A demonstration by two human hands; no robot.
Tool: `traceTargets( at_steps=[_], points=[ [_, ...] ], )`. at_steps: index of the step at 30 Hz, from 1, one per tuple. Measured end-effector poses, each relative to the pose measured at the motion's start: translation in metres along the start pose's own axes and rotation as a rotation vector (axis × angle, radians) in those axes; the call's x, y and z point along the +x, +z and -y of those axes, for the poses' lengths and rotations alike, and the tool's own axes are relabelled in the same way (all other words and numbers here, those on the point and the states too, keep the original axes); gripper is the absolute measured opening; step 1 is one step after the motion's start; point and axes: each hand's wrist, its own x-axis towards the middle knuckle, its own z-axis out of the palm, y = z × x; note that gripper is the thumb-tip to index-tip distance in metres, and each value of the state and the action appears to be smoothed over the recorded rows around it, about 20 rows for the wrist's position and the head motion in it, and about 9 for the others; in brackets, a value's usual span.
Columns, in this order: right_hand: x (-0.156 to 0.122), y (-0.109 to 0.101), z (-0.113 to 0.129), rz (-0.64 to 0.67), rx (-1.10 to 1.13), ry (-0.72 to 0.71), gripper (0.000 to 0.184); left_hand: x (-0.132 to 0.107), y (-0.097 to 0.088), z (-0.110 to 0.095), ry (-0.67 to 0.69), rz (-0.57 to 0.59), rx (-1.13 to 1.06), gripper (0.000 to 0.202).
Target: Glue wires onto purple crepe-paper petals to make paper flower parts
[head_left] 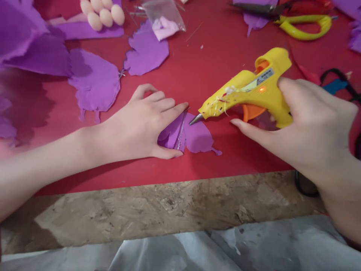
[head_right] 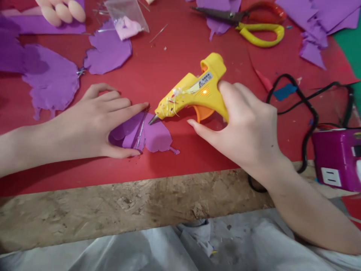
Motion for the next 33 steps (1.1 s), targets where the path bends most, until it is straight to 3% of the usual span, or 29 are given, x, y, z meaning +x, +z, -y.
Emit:
traceTargets(
  at_steps=[6,11,15,18,21,23,27,30,33],
  points=[
    [-0.003,0.004,-0.005,-0.212,-0.109,-0.104,0.052,-0.001,-0.008,-0.003,0.015,0.041,0.068,0.082],
    [-0.003,0.001,-0.002,-0.121,-0.137,-0.011,0.056,-0.002,-0.007,-0.003,0.026,0.007,0.082,0.080],
    [-0.002,0.000,0.000,-0.202,-0.137,-0.048,0.054,-0.005,-0.015,-0.005,0.047,-0.072,0.040,0.081],
    [-0.002,0.000,0.001,-0.306,-0.165,-0.107,0.052,-0.008,-0.030,-0.008,0.069,-0.147,-0.040,0.067],
    [-0.002,0.000,0.003,-0.352,-0.191,-0.128,0.051,-0.011,-0.045,-0.011,-0.005,-0.256,-0.070,0.042],
    [-0.002,-0.001,0.003,-0.330,-0.187,-0.108,0.051,-0.013,-0.048,-0.011,-0.088,-0.300,-0.058,0.035],
    [-0.002,-0.003,0.003,-0.172,-0.126,0.007,0.050,-0.023,-0.039,-0.006,-0.141,-0.292,-0.061,0.043],
    [-0.003,-0.004,0.003,-0.101,-0.103,0.034,0.051,-0.032,-0.027,-0.004,-0.065,-0.281,-0.074,0.044],
    [-0.003,-0.004,0.004,-0.114,-0.098,0.019,0.050,-0.039,-0.018,-0.007,0.115,-0.308,-0.088,0.041]
  ],
)
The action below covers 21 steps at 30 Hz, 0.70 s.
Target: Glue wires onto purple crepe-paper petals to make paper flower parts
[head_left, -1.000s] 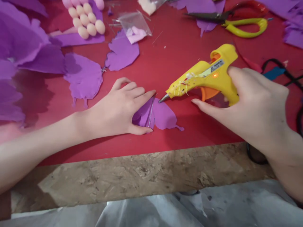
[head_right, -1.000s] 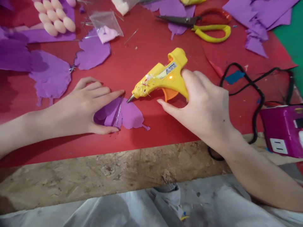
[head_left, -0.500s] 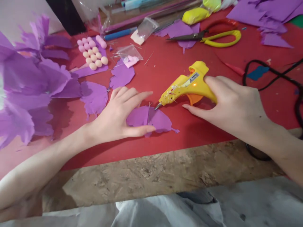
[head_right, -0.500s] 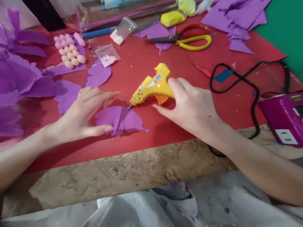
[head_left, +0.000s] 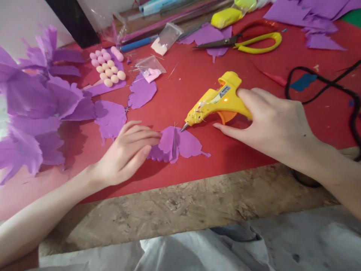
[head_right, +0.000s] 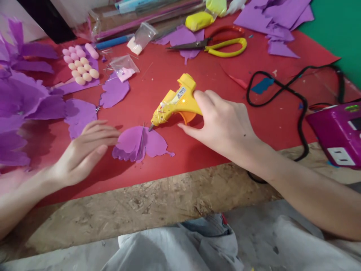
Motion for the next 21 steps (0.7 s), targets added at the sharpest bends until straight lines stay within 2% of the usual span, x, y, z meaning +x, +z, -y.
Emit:
traceTargets(
  at_steps=[6,10,13,16,19,21],
  points=[
    [0.004,-0.005,0.007,0.113,0.047,0.126,0.049,-0.003,0.011,-0.007,0.193,0.224,0.169,0.045],
    [0.011,-0.013,0.012,0.226,0.071,0.200,0.049,-0.005,0.014,-0.008,0.212,0.318,0.245,0.054],
    [0.012,-0.015,0.013,0.260,0.059,0.211,0.048,-0.007,0.015,-0.007,0.201,0.362,0.249,0.060],
    [0.007,-0.009,0.006,0.178,0.033,0.129,0.049,-0.008,0.017,-0.006,0.212,0.354,0.248,0.061],
    [0.002,0.001,-0.005,0.032,-0.002,0.024,0.059,-0.008,0.018,-0.006,0.240,0.330,0.278,0.064],
    [0.002,0.005,-0.011,-0.011,0.023,0.010,0.066,-0.008,0.018,-0.005,0.260,0.324,0.299,0.063]
  ],
)
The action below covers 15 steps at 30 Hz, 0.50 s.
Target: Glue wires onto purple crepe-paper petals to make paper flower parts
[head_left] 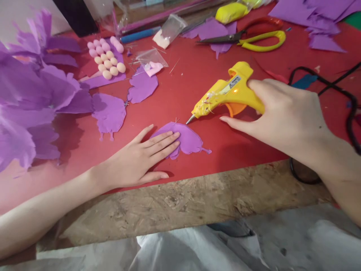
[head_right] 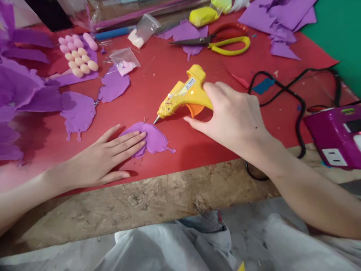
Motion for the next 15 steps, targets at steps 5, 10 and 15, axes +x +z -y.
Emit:
traceTargets(
  at_steps=[5,10,15],
  points=[
    [0.013,-0.001,-0.013,0.077,0.230,0.197,0.093,-0.001,-0.002,0.002,0.030,0.011,0.039,0.057],
    [0.024,0.009,-0.047,0.162,0.369,0.537,0.098,-0.003,0.000,0.003,0.046,0.002,0.049,0.054],
    [0.023,0.051,-0.095,-0.173,0.324,0.497,0.077,-0.002,0.003,0.002,0.025,0.004,0.017,0.059]
  ],
)
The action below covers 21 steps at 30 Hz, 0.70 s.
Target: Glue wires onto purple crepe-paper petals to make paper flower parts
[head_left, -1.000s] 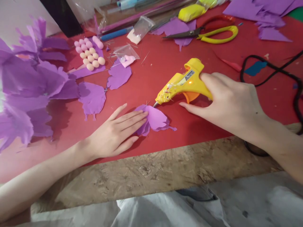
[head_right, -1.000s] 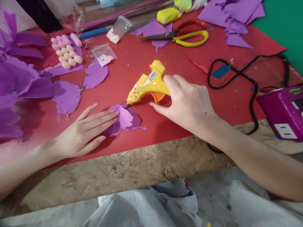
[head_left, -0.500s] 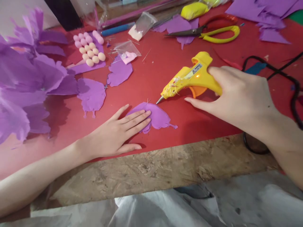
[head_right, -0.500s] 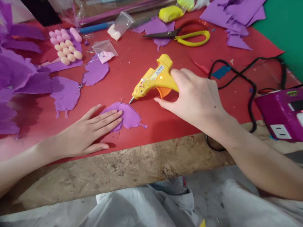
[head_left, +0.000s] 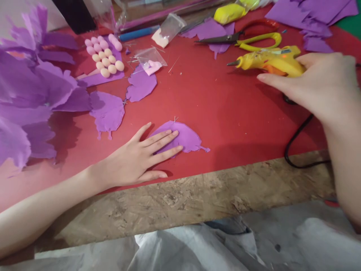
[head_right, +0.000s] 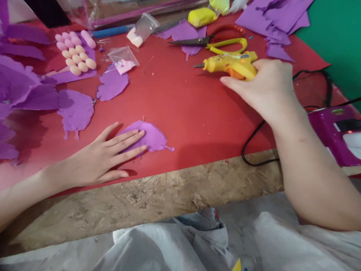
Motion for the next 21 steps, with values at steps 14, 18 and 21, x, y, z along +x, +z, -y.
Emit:
traceTargets(
  at_steps=[14,18,21],
  points=[
    [-0.010,-0.005,0.044,-0.066,-0.335,-0.034,0.061,0.001,-0.002,0.001,0.047,-0.082,-0.009,0.055],
    [-0.036,-0.011,0.081,-0.252,-0.088,-0.656,0.017,0.002,-0.003,0.001,0.037,-0.080,-0.018,0.056],
    [-0.056,-0.014,0.112,-0.067,0.085,-0.883,0.014,0.002,-0.002,0.001,0.031,-0.070,-0.036,0.057]
  ],
)
